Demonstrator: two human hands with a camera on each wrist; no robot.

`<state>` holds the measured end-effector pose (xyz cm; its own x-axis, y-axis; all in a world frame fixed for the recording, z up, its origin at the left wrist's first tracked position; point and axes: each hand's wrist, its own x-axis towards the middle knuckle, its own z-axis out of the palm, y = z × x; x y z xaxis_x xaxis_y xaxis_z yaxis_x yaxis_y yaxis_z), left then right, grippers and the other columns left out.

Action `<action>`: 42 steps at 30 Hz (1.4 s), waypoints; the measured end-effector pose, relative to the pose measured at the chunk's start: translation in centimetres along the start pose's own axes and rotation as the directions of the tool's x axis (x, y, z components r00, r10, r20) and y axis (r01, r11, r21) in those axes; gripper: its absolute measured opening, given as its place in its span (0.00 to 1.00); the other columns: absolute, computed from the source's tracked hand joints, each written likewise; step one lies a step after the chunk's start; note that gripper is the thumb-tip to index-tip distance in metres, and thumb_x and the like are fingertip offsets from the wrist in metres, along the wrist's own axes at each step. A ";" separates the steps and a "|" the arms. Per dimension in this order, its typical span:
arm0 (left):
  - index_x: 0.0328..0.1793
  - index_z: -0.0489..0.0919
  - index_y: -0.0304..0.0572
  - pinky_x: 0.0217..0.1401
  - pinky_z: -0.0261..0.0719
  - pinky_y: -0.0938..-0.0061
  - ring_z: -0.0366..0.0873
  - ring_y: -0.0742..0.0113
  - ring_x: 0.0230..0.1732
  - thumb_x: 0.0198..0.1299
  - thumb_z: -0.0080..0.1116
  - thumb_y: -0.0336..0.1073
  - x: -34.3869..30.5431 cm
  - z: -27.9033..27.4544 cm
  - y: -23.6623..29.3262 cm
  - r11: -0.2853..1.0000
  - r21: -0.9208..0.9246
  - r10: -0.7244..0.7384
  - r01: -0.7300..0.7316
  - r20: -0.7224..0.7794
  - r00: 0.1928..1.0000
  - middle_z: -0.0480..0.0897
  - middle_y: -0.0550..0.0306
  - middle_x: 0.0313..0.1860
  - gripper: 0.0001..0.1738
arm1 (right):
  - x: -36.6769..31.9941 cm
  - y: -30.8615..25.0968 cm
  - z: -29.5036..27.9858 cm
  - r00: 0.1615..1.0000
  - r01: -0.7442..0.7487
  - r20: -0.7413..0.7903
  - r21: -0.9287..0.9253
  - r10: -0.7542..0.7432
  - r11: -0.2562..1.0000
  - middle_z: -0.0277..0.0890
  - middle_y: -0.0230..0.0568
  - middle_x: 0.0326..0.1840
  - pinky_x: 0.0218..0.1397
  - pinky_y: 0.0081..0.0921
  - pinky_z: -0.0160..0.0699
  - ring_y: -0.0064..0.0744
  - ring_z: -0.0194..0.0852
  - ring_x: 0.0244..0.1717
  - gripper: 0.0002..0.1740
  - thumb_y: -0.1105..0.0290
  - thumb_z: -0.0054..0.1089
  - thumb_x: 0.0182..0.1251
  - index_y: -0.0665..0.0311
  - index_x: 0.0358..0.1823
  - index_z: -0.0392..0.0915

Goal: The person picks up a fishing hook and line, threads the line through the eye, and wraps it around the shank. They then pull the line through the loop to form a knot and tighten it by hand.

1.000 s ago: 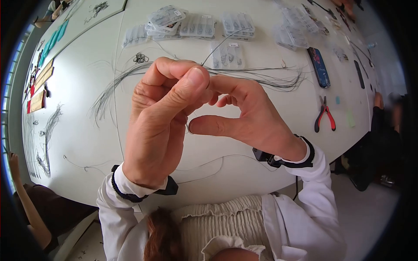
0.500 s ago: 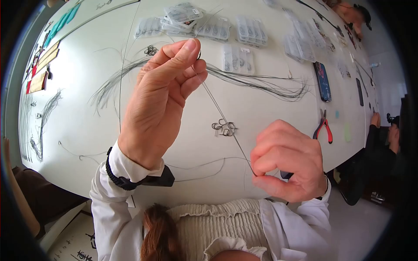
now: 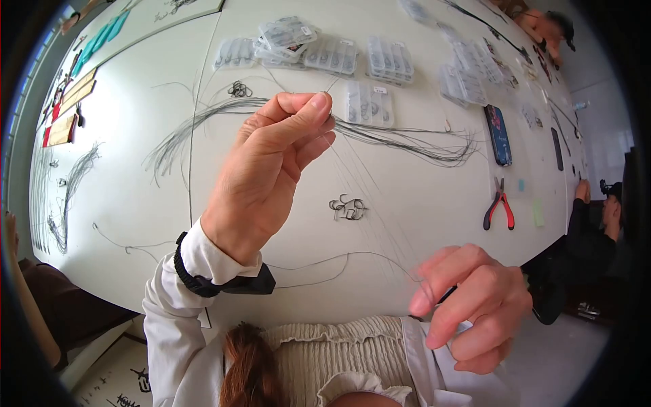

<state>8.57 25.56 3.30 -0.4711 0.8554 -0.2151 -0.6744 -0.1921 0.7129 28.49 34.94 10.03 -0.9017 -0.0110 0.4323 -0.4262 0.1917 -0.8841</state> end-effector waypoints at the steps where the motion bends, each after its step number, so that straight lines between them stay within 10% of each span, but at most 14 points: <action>1: 0.37 0.73 0.43 0.52 0.74 0.78 0.74 0.75 0.37 0.63 0.53 0.34 -0.2 0.4 0.1 0.999 -0.017 -0.034 0.034 0.011 0.999 0.75 0.64 0.33 0.04 | 0.0 0.3 -0.7 0.996 0.059 -0.061 0.001 -0.059 0.998 0.72 0.41 0.27 0.32 0.29 0.70 0.38 0.68 0.33 0.04 0.78 0.55 0.39 0.65 0.17 0.70; 4: 0.35 0.73 0.43 0.52 0.74 0.78 0.74 0.74 0.37 0.62 0.54 0.34 -0.6 0.9 0.2 0.997 -0.040 -0.070 0.073 0.071 0.995 0.74 0.65 0.32 0.05 | -0.6 0.9 -0.9 0.959 0.103 -0.278 0.170 -0.053 0.980 0.63 0.29 0.13 0.24 0.20 0.58 0.27 0.59 0.22 0.06 0.79 0.57 0.42 0.60 0.17 0.70; 6: 0.34 0.72 0.44 0.52 0.74 0.78 0.74 0.74 0.37 0.62 0.54 0.34 -1.0 1.2 0.1 0.996 -0.048 -0.072 0.079 0.116 0.991 0.73 0.65 0.32 0.05 | -0.6 0.2 -0.3 0.646 -0.191 -0.542 0.567 0.538 0.801 0.60 0.23 0.12 0.20 0.15 0.50 0.15 0.50 0.15 0.07 0.78 0.59 0.51 0.62 0.19 0.71; 12: 0.32 0.72 0.45 0.50 0.74 0.76 0.74 0.71 0.37 0.61 0.55 0.32 -2.5 2.5 0.3 0.998 0.050 -0.048 0.041 0.146 0.988 0.73 0.65 0.32 0.05 | 1.7 1.9 -1.9 0.658 -0.686 -0.338 0.100 0.673 0.721 0.65 0.21 0.15 0.15 0.11 0.39 0.03 0.45 0.14 0.04 0.76 0.59 0.59 0.71 0.31 0.79; 20: 0.31 0.71 0.46 0.46 0.70 0.77 0.71 0.74 0.36 0.60 0.56 0.32 -2.0 2.1 -1.0 0.975 0.223 0.003 -0.024 0.097 0.995 0.73 0.65 0.31 0.07 | 1.5 1.9 -0.7 0.804 -0.401 -0.426 0.127 0.415 0.907 0.77 0.26 0.20 0.15 0.11 0.47 0.07 0.53 0.13 0.01 0.77 0.62 0.56 0.65 0.28 0.81; 23: 0.30 0.70 0.47 0.47 0.70 0.77 0.71 0.74 0.37 0.61 0.55 0.32 -2.1 2.1 -0.8 0.985 0.162 -0.078 0.063 0.085 0.993 0.73 0.66 0.31 0.07 | 2.2 1.4 0.8 0.923 -0.369 -0.244 -0.333 0.299 0.868 0.74 0.29 0.19 0.15 0.17 0.59 0.17 0.65 0.14 0.04 0.77 0.64 0.50 0.62 0.24 0.77; 29: 0.32 0.71 0.48 0.49 0.74 0.79 0.73 0.76 0.39 0.62 0.55 0.34 -1.8 1.8 -0.5 0.988 0.088 -0.127 0.123 0.037 0.991 0.74 0.68 0.32 0.06 | 0.9 4.1 4.9 0.997 -0.070 -0.060 -0.623 0.042 0.779 0.65 0.33 0.23 0.14 0.20 0.61 0.22 0.65 0.19 0.05 0.78 0.60 0.46 0.65 0.22 0.71; 33: 0.32 0.74 0.48 0.45 0.72 0.82 0.73 0.79 0.36 0.59 0.59 0.34 -0.9 1.0 -0.5 0.996 0.003 -0.093 0.093 -0.021 0.995 0.76 0.68 0.32 0.05 | 1.5 4.3 6.6 0.999 -0.026 -0.049 -0.554 -0.002 0.832 0.62 0.36 0.26 0.15 0.19 0.62 0.26 0.65 0.26 0.05 0.78 0.58 0.45 0.66 0.22 0.70; 36: 0.33 0.74 0.49 0.44 0.72 0.83 0.73 0.80 0.36 0.59 0.59 0.34 0.6 -0.4 -0.5 0.997 -0.003 -0.076 0.076 -0.053 0.996 0.76 0.69 0.32 0.05 | 0.9 4.8 8.5 0.990 0.139 0.021 -0.168 -0.137 0.976 0.64 0.36 0.27 0.29 0.23 0.71 0.30 0.67 0.32 0.06 0.74 0.56 0.47 0.68 0.22 0.69; 42: 0.34 0.74 0.45 0.41 0.77 0.87 0.74 0.79 0.35 0.59 0.59 0.33 1.8 -1.3 -0.1 0.993 0.003 -0.113 0.114 -0.092 0.989 0.76 0.67 0.31 0.05 | 1.1 2.7 9.0 0.956 0.282 0.136 -0.165 -0.261 0.945 0.67 0.37 0.29 0.30 0.22 0.68 0.29 0.67 0.31 0.08 0.71 0.53 0.53 0.70 0.28 0.70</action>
<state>7.09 26.48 1.96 -0.4417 0.8240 -0.3548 -0.7220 -0.0918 0.6857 25.65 26.66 6.51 -0.7603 -0.1945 0.6198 -0.6449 0.3400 -0.6844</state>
